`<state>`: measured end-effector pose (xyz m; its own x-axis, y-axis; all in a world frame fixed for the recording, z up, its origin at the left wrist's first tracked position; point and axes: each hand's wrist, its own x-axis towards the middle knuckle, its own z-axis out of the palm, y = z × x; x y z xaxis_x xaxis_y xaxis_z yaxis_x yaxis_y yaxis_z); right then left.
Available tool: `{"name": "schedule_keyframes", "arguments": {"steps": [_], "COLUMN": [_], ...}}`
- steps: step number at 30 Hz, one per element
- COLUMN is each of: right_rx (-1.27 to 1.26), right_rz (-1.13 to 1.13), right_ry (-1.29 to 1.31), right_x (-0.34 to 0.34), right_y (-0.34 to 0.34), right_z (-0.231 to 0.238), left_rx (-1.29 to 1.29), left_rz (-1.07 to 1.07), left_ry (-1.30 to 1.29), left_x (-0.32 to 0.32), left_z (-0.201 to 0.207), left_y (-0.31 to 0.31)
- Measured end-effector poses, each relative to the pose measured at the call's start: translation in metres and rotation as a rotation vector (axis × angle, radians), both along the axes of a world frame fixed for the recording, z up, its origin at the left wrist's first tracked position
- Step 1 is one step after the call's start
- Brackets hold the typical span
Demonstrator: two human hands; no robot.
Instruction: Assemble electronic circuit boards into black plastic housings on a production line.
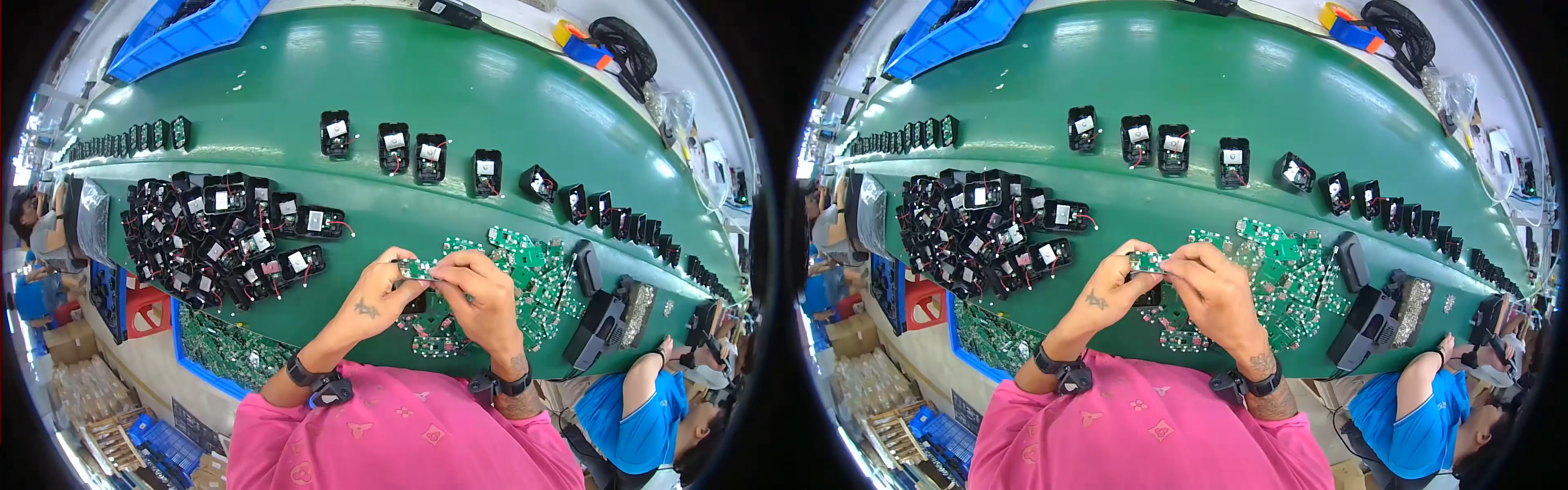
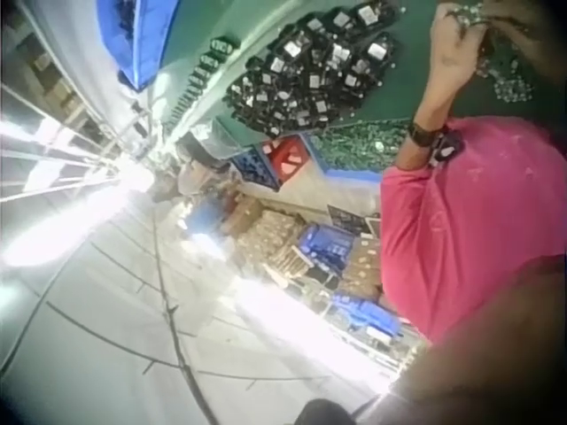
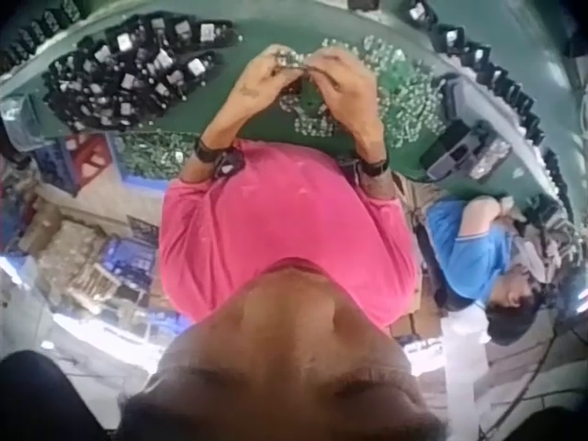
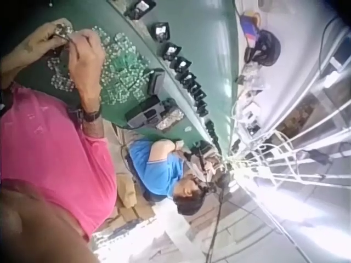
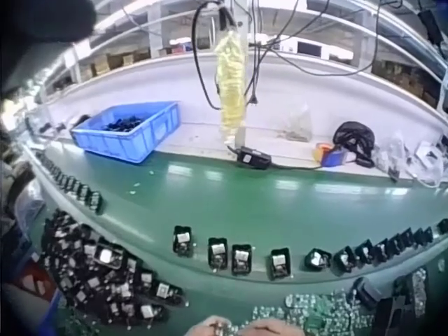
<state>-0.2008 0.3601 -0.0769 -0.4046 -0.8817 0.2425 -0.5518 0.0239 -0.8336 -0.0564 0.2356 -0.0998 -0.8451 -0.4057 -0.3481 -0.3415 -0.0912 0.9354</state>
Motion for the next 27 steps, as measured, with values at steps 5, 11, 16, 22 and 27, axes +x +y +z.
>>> {"name": "schedule_keyframes", "arguments": {"steps": [5, 11, 16, 22, 27], "right_rx": [-0.016, -0.056, -0.093, -0.183, -0.225], "right_rz": [0.022, -0.035, -0.097, -0.139, -0.026], "right_ry": [-0.017, -0.075, -0.063, -0.108, 0.069], "right_x": [-0.003, -0.003, -0.006, -0.004, -0.006], "right_y": [0.006, 0.016, 0.025, 0.030, 0.029], "right_z": [-0.009, -0.007, -0.009, -0.011, -0.009], "left_rx": [0.341, 0.544, 0.659, 0.851, 0.802], "left_rz": [0.107, 0.188, 0.238, 0.165, 0.153], "left_ry": [0.117, 0.162, 0.185, -0.004, 0.215], "left_x": [-0.004, -0.004, -0.012, -0.013, -0.009], "left_z": [0.007, 0.012, 0.023, 0.040, 0.033], "left_y": [0.004, 0.000, -0.003, -0.002, 0.007]}}
